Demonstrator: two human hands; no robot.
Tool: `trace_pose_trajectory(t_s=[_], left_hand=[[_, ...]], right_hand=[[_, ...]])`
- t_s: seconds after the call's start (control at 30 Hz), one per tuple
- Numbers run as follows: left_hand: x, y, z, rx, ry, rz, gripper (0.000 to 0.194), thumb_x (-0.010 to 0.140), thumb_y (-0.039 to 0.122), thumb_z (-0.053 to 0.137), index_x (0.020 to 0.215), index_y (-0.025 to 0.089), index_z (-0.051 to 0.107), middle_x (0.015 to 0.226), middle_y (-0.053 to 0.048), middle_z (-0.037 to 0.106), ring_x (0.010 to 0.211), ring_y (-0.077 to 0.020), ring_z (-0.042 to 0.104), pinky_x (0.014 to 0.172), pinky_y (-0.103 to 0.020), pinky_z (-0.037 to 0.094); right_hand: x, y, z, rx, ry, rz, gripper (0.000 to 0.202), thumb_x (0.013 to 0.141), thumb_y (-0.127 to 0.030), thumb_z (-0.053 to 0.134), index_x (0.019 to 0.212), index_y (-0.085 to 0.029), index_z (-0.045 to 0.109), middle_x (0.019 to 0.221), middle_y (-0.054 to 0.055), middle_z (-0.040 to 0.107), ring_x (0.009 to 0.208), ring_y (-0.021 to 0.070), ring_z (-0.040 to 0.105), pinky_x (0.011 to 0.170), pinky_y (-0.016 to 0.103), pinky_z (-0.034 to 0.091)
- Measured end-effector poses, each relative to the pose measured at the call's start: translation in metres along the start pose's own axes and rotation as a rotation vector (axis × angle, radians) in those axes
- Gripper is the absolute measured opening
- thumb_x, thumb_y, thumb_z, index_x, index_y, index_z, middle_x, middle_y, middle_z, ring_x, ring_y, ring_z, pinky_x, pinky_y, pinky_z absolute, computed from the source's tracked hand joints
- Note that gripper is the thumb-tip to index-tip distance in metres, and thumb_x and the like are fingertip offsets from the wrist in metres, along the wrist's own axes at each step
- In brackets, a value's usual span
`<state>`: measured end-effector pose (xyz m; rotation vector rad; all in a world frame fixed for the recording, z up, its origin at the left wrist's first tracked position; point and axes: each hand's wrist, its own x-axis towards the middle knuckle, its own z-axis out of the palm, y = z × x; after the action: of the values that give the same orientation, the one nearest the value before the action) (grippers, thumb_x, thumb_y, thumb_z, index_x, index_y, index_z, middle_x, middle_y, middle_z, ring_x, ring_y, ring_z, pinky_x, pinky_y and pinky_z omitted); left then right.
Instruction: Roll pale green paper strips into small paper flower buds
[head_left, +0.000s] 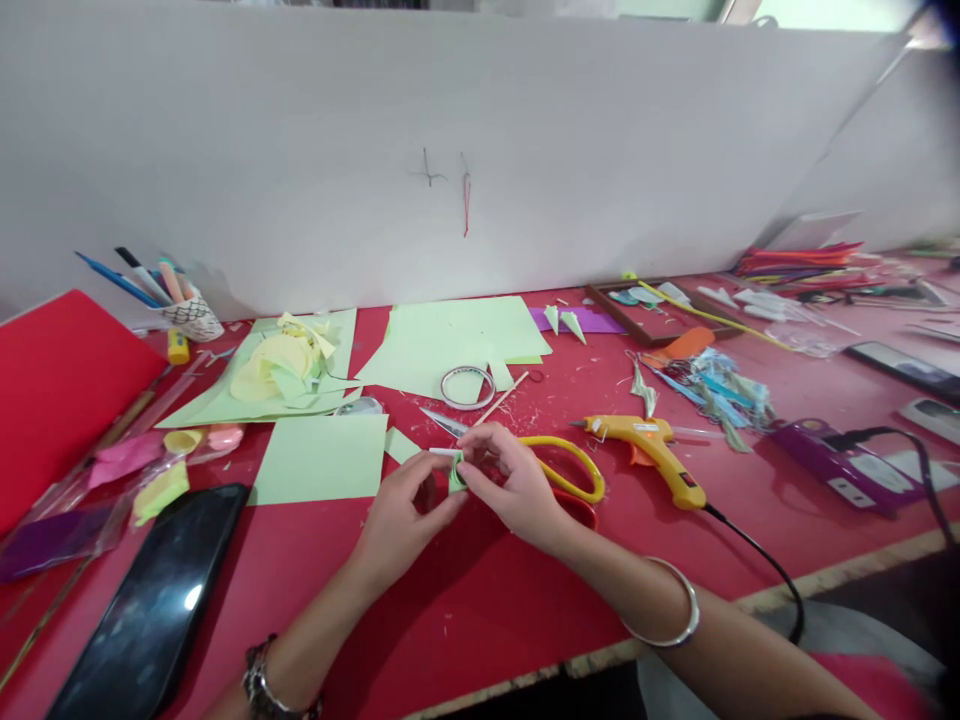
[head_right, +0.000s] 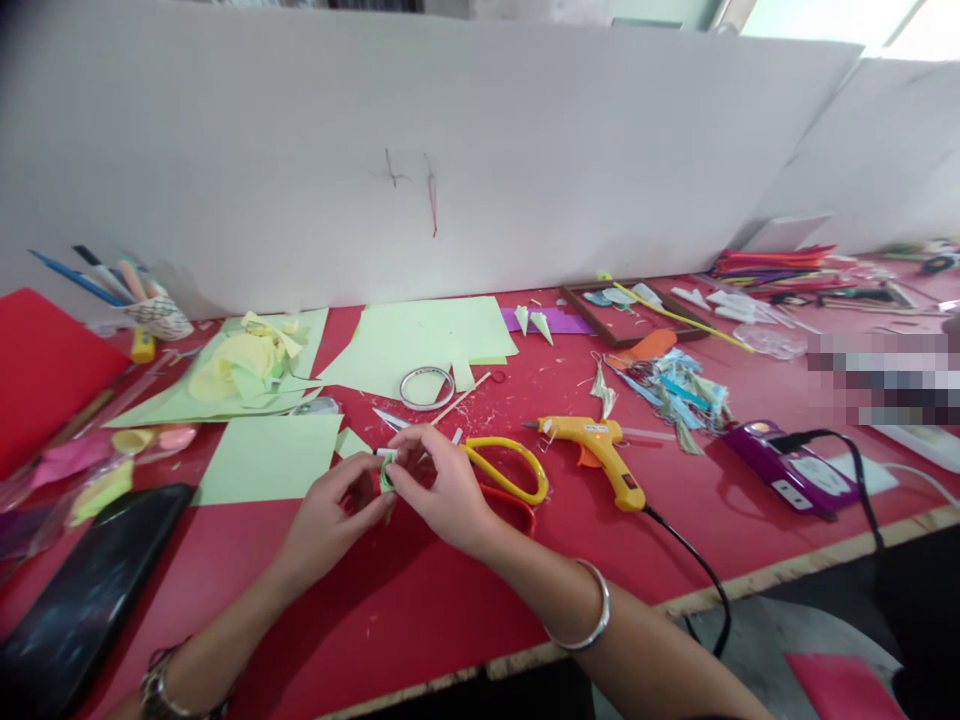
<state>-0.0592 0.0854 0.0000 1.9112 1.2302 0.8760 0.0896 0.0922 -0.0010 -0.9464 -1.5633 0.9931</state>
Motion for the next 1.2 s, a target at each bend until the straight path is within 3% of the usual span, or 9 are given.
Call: trace_pose_trajectory(t_s=[0.13, 0.37, 0.83, 1.03, 1.2], left_hand=[[-0.0011, 0.0, 0.0011, -0.137, 0.022, -0.075, 0.04, 0.074, 0.027, 0.057, 0.11, 0.022, 0.039, 0.086, 0.001, 0.054, 0.057, -0.0072, 0.046, 0.051, -0.019, 0.037], [-0.0004, 0.0015, -0.0002, -0.02, 0.014, -0.038, 0.017, 0.075, 0.029, 0.055, 0.088, 0.019, 0.055, 0.072, 0.003, 0.054, 0.058, -0.0081, 0.046, 0.054, -0.019, 0.037], [0.0007, 0.0014, -0.0017, -0.086, 0.024, -0.033, 0.016, 0.074, 0.028, 0.055, 0.086, 0.017, 0.058, 0.067, 0.002, 0.053, 0.055, -0.008, 0.046, 0.052, -0.019, 0.04], [-0.001, 0.0012, -0.0012, 0.064, 0.089, 0.083, 0.012, 0.075, 0.025, 0.057, 0.085, 0.018, 0.056, 0.073, 0.002, 0.053, 0.059, -0.0079, 0.047, 0.057, -0.019, 0.041], [-0.0012, -0.0022, -0.0015, 0.184, 0.122, 0.181, 0.013, 0.076, 0.023, 0.056, 0.088, 0.019, 0.056, 0.075, 0.001, 0.054, 0.063, -0.0083, 0.048, 0.059, -0.019, 0.041]], right_hand=[[0.0, 0.0011, 0.0012, -0.015, 0.005, -0.041, 0.014, 0.075, -0.014, 0.048, 0.088, -0.02, 0.048, 0.075, -0.001, 0.052, 0.068, 0.0101, 0.053, 0.062, 0.023, 0.045], [-0.0023, 0.0006, 0.0015, -0.013, 0.03, -0.051, 0.014, 0.075, -0.014, 0.049, 0.088, -0.02, 0.047, 0.073, -0.002, 0.051, 0.064, 0.009, 0.052, 0.059, 0.021, 0.044], [-0.0029, 0.0007, 0.0011, -0.002, -0.004, -0.04, 0.009, 0.077, -0.015, 0.049, 0.085, -0.02, 0.047, 0.076, -0.001, 0.052, 0.068, 0.0096, 0.053, 0.062, 0.022, 0.045], [-0.0023, -0.0005, -0.0032, 0.007, 0.004, -0.027, 0.006, 0.077, -0.018, 0.05, 0.082, -0.02, 0.047, 0.073, -0.001, 0.051, 0.065, 0.0096, 0.051, 0.059, 0.022, 0.044], [-0.0016, -0.002, -0.004, -0.103, 0.021, -0.128, 0.007, 0.077, -0.013, 0.047, 0.076, -0.02, 0.048, 0.075, 0.0, 0.052, 0.069, 0.0103, 0.052, 0.063, 0.023, 0.045]])
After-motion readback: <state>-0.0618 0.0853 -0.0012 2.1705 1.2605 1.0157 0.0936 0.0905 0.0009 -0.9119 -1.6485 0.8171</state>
